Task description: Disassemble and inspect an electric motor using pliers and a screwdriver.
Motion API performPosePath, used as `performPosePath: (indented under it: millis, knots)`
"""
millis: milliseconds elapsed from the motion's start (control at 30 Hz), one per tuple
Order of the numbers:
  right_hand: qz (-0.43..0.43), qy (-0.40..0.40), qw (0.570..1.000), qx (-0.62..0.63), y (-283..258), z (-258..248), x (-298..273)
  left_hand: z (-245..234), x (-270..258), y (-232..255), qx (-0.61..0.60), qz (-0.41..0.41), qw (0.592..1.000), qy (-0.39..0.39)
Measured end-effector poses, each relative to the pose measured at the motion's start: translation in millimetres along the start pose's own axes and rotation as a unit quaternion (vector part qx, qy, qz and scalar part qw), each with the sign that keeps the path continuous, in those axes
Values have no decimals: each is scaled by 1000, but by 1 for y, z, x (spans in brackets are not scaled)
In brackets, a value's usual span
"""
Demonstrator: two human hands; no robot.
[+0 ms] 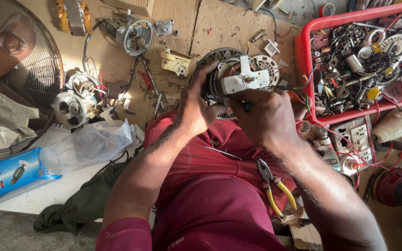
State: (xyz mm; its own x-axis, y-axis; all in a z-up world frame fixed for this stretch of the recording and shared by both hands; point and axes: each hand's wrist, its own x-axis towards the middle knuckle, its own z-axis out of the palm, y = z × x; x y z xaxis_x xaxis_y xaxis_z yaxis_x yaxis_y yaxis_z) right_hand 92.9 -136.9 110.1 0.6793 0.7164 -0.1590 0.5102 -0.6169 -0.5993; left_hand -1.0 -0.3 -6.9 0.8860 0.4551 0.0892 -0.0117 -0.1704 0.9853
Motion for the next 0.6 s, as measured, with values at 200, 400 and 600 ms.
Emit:
performPosePath:
  millis: [200,400,600]
  knots:
    - [-25,20,999,15,-2,-17,0,4,1,-11,-5,-3,1000,11]
    - [-66,19,997,35,0,-13,-1,1,2,-5,19,5,1000,11]
    - [-87,58,994,35,-2,1,-2,5,0,-12,30,6,999,13]
